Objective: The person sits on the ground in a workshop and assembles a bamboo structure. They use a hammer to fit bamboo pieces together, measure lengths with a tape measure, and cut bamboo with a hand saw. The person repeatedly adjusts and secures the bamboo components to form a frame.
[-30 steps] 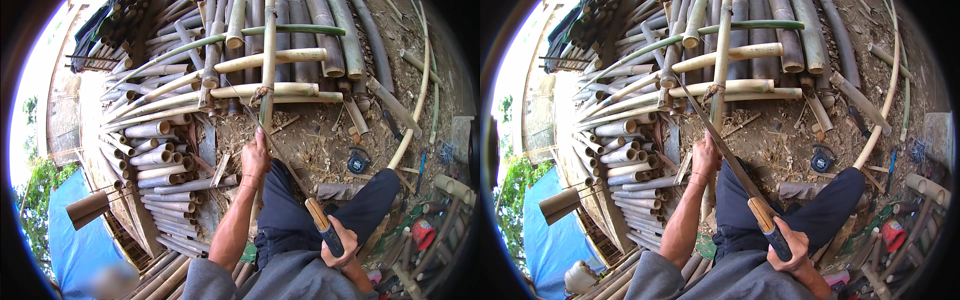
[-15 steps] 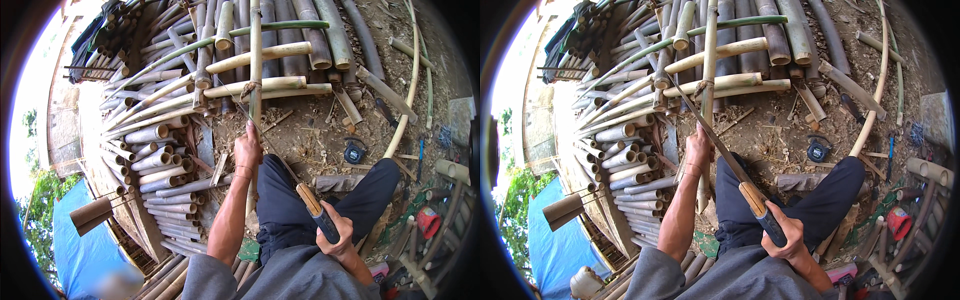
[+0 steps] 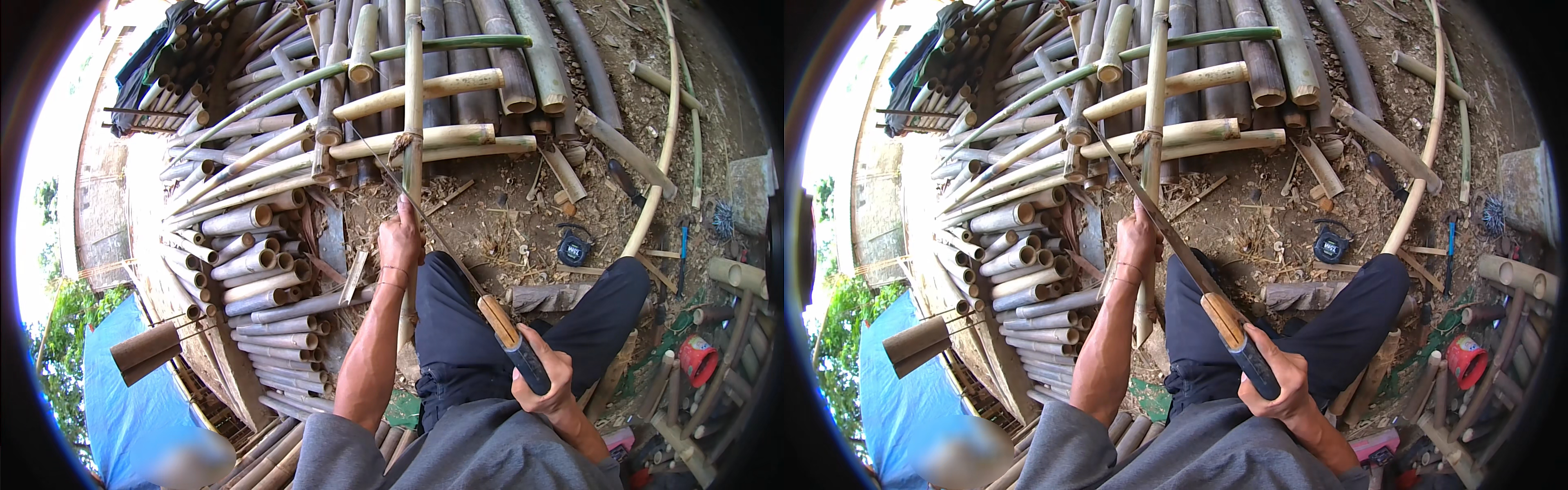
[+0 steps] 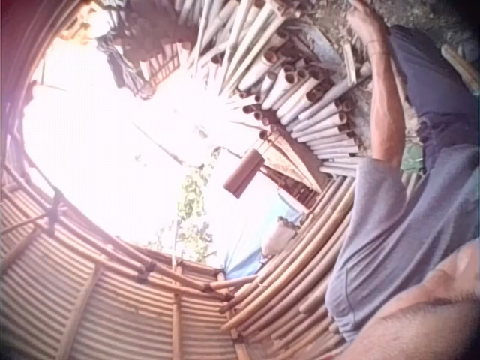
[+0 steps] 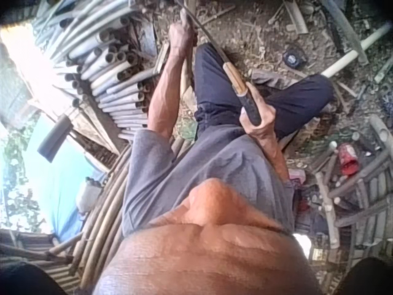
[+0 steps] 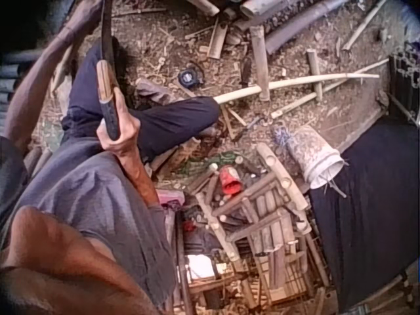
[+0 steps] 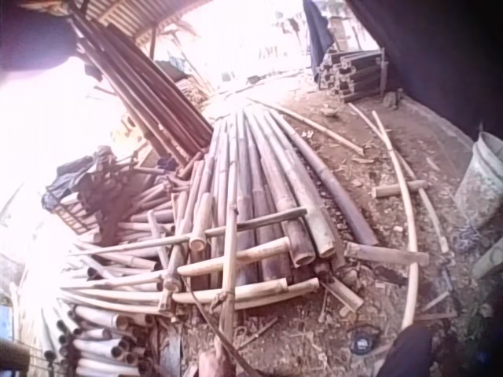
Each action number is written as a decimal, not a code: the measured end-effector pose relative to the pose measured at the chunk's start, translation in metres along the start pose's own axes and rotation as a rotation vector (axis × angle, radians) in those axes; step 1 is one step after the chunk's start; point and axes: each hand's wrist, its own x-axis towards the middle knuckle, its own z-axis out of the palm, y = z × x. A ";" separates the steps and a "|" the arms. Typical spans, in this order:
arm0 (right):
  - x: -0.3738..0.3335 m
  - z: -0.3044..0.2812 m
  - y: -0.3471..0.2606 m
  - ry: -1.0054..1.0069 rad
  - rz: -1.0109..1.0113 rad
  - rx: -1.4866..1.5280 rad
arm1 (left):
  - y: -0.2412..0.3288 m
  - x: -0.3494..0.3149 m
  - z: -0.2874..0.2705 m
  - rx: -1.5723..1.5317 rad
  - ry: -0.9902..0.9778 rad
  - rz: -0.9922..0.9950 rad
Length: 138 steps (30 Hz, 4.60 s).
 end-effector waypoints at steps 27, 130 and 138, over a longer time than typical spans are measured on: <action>0.015 0.003 0.007 0.053 -0.010 0.071 | -0.003 0.004 -0.003 0.002 -0.011 0.015; 0.045 0.053 0.028 0.071 -0.094 -0.065 | -0.033 -0.045 -0.021 0.270 -0.131 0.138; 0.009 0.031 0.023 0.074 -0.192 -0.207 | -0.037 -0.048 -0.026 0.287 -0.104 0.131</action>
